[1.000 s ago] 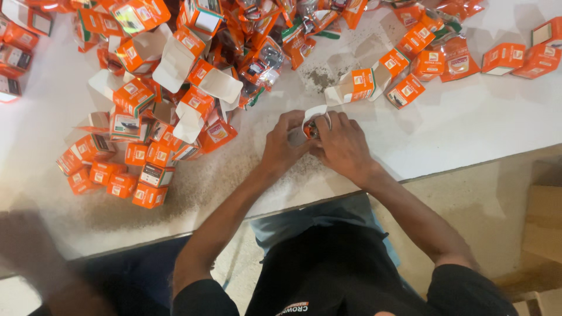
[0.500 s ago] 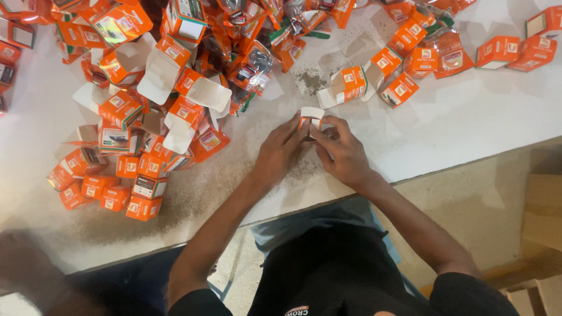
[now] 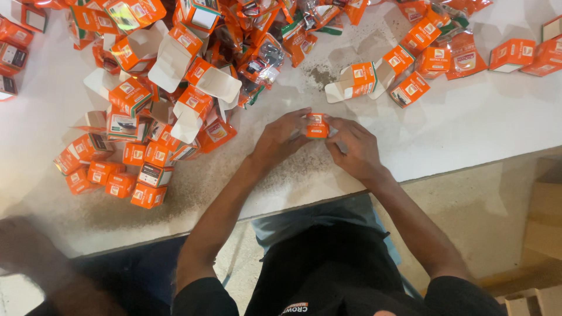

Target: The person picks up small orange cardboard boxes from a large pile on the table and folds their flaps closed by hand, pressing the sides together, then places the finished box back on the table. Coworkers at the same table handle and fold boxes as well.

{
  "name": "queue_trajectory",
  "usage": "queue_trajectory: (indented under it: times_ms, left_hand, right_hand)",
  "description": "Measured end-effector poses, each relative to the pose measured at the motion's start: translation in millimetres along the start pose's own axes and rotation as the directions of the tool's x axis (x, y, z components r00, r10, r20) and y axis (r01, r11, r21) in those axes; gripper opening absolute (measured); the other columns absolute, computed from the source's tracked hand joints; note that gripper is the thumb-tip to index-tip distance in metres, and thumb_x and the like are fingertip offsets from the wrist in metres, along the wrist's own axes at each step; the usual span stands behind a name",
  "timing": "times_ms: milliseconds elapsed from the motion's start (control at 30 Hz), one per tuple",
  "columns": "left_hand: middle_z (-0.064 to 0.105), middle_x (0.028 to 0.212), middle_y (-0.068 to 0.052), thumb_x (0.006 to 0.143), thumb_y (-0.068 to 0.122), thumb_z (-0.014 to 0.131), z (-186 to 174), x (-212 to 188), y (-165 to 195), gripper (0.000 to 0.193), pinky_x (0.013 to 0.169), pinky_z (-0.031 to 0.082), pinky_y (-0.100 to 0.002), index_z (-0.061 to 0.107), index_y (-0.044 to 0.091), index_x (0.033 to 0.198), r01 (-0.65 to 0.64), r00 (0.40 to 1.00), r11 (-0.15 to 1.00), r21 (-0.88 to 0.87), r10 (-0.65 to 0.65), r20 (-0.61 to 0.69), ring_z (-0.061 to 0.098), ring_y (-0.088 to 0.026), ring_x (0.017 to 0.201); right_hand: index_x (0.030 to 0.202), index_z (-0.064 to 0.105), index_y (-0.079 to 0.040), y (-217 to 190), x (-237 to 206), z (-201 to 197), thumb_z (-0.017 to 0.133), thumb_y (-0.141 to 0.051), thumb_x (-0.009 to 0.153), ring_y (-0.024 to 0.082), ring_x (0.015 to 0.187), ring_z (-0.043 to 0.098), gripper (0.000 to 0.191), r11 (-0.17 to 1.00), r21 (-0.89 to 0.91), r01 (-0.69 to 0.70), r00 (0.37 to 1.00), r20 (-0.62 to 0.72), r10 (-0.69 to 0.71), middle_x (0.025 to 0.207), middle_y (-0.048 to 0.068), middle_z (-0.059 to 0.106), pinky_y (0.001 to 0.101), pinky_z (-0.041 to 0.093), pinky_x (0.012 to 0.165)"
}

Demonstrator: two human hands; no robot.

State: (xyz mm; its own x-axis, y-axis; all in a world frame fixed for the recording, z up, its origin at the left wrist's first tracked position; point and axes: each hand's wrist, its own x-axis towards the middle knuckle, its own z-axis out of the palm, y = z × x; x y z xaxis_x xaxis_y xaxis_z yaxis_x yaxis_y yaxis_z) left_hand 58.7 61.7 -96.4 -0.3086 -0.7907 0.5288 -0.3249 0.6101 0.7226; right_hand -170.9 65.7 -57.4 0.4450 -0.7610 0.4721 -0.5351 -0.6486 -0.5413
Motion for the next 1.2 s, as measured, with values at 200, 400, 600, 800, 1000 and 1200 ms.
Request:
queue_trajectory:
  times_ms: [200, 400, 600, 800, 1000, 1200]
  left_hand:
    - [0.068, 0.115, -0.007, 0.080, 0.006, 0.086, -15.3, 11.6, 15.2, 0.028, 0.100, 0.058, -0.039, 0.073, 0.010, 0.105, -0.097, 0.995, 0.995, 0.022, 0.097, 0.033, 0.064, -0.031, 0.125]
    - [0.072, 0.119, -0.006, 0.087, 0.007, 0.084, -12.1, 10.2, 18.0, 0.026, 0.101, 0.060, -0.037, 0.073, 0.011, 0.110, -0.039, 0.999, 0.999, 0.031, 0.039, 0.009, 0.067, -0.027, 0.127]
    - [0.072, 0.116, -0.006, 0.088, 0.009, 0.085, -8.6, 6.4, 23.1, 0.023, 0.101, 0.060, -0.038, 0.074, 0.011, 0.108, -0.017, 1.000, 0.999, 0.046, 0.017, 0.005, 0.067, -0.028, 0.127]
    - [0.067, 0.120, -0.006, 0.083, 0.008, 0.084, -13.1, 6.7, 31.1, 0.024, 0.103, 0.057, -0.039, 0.072, 0.013, 0.103, -0.121, 0.992, 0.978, 0.172, 0.112, 0.060, 0.064, -0.029, 0.129]
    - [0.064, 0.130, -0.003, 0.080, 0.007, 0.082, -8.8, 9.7, 31.9, 0.028, 0.109, 0.053, -0.043, 0.072, 0.014, 0.105, -0.122, 0.992, 0.973, 0.198, 0.113, 0.058, 0.061, -0.030, 0.133]
    - [0.061, 0.142, -0.008, 0.085, 0.004, 0.077, -8.1, 2.4, 22.9, 0.039, 0.111, 0.050, -0.044, 0.069, 0.008, 0.123, -0.059, 0.998, 0.952, 0.299, 0.056, 0.019, 0.059, -0.030, 0.132]
  right_hand:
    - [0.121, 0.071, -0.004, -6.7, 6.2, -9.0, 0.077, -0.001, 0.090, 0.029, 0.117, 0.071, 0.032, 0.987, 0.157, -0.028, 1.000, 0.002, 0.028, 0.130, 0.012, 0.070, 0.0379, 0.059, 0.099]
    - [0.118, 0.074, -0.009, -5.5, 5.6, -0.8, 0.076, 0.000, 0.092, 0.026, 0.114, 0.073, 0.028, 0.995, 0.091, -0.039, 0.999, -0.032, 0.042, 0.128, 0.010, 0.072, 0.0347, 0.061, 0.096]
    - [0.117, 0.075, -0.010, -3.0, 2.3, -3.2, 0.076, 0.001, 0.093, 0.028, 0.114, 0.073, 0.027, 0.989, 0.138, -0.052, 0.998, -0.017, 0.054, 0.128, 0.010, 0.071, 0.0359, 0.061, 0.095]
    - [0.114, 0.074, -0.008, -7.1, 4.5, -16.1, 0.076, -0.005, 0.086, 0.026, 0.105, 0.074, 0.029, 0.991, 0.119, -0.065, 0.986, 0.160, 0.045, 0.139, 0.014, 0.064, 0.0341, 0.060, 0.088]
    - [0.101, 0.071, -0.010, -7.8, 8.6, -10.9, 0.082, -0.013, 0.084, 0.030, 0.112, 0.068, 0.020, 0.992, -0.088, 0.094, 0.995, 0.054, -0.089, 0.131, 0.012, 0.064, 0.0396, 0.058, 0.089]
    - [0.099, 0.064, -0.008, -0.2, -14.3, -27.1, 0.085, -0.017, 0.082, 0.031, 0.098, 0.065, 0.029, 0.936, -0.261, -0.237, 0.968, -0.147, 0.204, 0.116, 0.015, 0.058, 0.0435, 0.055, 0.080]
